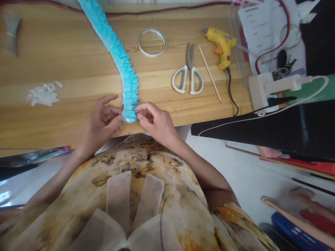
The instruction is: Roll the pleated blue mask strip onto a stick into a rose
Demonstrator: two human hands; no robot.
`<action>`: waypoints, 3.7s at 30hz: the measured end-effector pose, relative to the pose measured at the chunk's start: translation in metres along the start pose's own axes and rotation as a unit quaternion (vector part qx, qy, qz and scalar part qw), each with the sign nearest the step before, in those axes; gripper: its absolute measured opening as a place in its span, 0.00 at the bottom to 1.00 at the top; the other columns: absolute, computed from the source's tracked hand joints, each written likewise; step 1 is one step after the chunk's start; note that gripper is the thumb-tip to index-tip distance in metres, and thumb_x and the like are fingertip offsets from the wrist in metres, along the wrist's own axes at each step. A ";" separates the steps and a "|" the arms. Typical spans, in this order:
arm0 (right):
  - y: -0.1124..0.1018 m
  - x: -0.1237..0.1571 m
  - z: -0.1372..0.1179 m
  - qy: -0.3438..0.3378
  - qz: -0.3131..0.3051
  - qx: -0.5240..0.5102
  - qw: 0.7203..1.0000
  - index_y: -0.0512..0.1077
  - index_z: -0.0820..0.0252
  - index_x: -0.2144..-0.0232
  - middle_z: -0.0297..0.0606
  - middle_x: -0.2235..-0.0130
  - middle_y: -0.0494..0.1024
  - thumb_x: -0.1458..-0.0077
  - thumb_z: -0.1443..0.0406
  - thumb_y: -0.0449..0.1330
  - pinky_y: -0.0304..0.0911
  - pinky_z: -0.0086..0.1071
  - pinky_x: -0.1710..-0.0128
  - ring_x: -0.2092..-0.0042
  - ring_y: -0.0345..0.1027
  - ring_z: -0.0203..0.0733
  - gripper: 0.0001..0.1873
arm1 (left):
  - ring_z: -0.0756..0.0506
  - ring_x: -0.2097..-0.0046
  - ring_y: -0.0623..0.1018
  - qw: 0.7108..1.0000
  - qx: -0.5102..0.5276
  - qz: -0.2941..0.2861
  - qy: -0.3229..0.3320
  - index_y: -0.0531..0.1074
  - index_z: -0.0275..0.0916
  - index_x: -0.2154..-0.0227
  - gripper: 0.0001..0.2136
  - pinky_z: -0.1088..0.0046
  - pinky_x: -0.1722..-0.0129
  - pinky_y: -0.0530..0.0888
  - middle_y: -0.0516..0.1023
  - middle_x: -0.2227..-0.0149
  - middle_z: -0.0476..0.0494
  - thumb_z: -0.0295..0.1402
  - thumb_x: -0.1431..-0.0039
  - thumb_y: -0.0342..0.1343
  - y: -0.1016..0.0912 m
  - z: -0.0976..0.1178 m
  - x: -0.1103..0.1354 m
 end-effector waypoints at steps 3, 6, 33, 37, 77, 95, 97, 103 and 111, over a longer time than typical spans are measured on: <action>0.007 0.002 0.004 0.007 -0.022 -0.010 1.000 0.75 0.54 0.51 0.32 0.62 0.84 0.40 0.64 0.62 0.71 0.32 0.62 0.63 0.78 0.38 0.14 | 0.50 0.72 0.76 1.000 0.013 0.004 -0.009 0.64 0.48 0.37 0.24 0.74 0.72 0.74 0.78 0.66 0.49 0.35 0.33 0.61 0.000 -0.003 0.000; 0.009 0.002 0.006 0.011 -0.025 -0.011 1.000 0.73 0.54 0.47 0.33 0.61 0.84 0.41 0.65 0.62 0.73 0.33 0.61 0.62 0.78 0.38 0.18 | 0.50 0.73 0.76 1.000 0.020 0.004 -0.011 0.63 0.49 0.36 0.24 0.73 0.73 0.73 0.77 0.65 0.49 0.36 0.33 0.60 0.000 -0.005 -0.001; 0.029 0.004 0.012 0.082 -0.055 -0.151 0.984 0.67 0.52 0.40 0.27 0.69 0.74 0.41 0.68 0.61 0.70 0.27 0.75 0.70 0.70 0.34 0.27 | 0.48 0.70 0.74 0.962 -0.223 -0.030 0.158 0.78 0.42 0.66 0.06 0.69 0.69 0.67 0.77 0.71 0.49 0.31 0.32 0.59 0.008 0.054 0.007; 0.030 0.005 0.012 0.078 -0.062 -0.134 0.986 0.67 0.51 0.39 0.28 0.68 0.75 0.40 0.68 0.61 0.70 0.28 0.73 0.69 0.71 0.35 0.27 | 0.47 0.71 0.72 0.957 -0.264 -0.010 0.123 0.78 0.43 0.63 0.03 0.68 0.70 0.65 0.75 0.73 0.50 0.31 0.34 0.60 0.006 0.041 0.007; 0.025 0.004 0.015 0.080 -0.054 -0.188 0.977 0.65 0.51 0.39 0.32 0.63 0.76 0.37 0.63 0.60 0.68 0.25 0.75 0.66 0.71 0.35 0.24 | 0.51 0.76 0.68 0.981 0.039 -0.062 -0.182 0.77 0.38 0.66 0.16 0.76 0.79 0.64 0.73 0.75 0.49 0.47 0.33 0.57 0.000 0.002 0.023; 0.027 0.006 0.012 0.076 -0.083 -0.154 0.982 0.64 0.51 0.39 0.29 0.65 0.75 0.40 0.67 0.59 0.67 0.26 0.75 0.69 0.69 0.34 0.27 | 0.56 0.83 0.65 0.886 0.266 -0.096 -0.367 0.66 0.39 0.70 0.09 0.82 0.86 0.57 0.69 0.78 0.53 0.33 0.37 0.60 0.048 -0.012 0.028; 0.027 0.006 0.012 0.072 -0.078 -0.156 0.982 0.64 0.52 0.39 0.29 0.65 0.75 0.40 0.67 0.59 0.67 0.26 0.75 0.69 0.69 0.34 0.27 | 0.56 0.83 0.65 0.889 0.260 -0.097 -0.363 0.66 0.38 0.71 0.09 0.82 0.85 0.58 0.69 0.78 0.53 0.33 0.37 0.59 0.047 -0.013 0.028; 0.014 0.011 0.000 0.028 -0.060 -0.059 0.996 0.68 0.52 0.41 0.28 0.68 0.76 0.38 0.66 0.59 0.66 0.29 0.70 0.71 0.68 0.34 0.23 | 0.56 0.82 0.65 0.892 0.254 -0.060 -0.369 0.67 0.39 0.70 0.08 0.82 0.85 0.58 0.69 0.79 0.54 0.32 0.38 0.60 0.040 -0.014 0.030; -0.002 0.019 -0.057 -0.163 -0.003 0.268 0.950 0.78 0.54 0.65 0.37 0.65 0.80 0.32 0.65 0.57 0.61 0.36 0.60 0.61 0.71 0.42 0.11 | 0.56 0.83 0.63 0.909 0.218 -0.074 -0.347 0.65 0.40 0.72 0.10 0.81 0.83 0.58 0.68 0.81 0.55 0.33 0.38 0.60 0.041 -0.011 0.030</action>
Point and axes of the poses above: each hand's wrist, its own x-axis away from the middle knuckle, its own y-axis out of the palm, z = x × y, the point moved 10 cm from there along -x, towards the middle knuckle
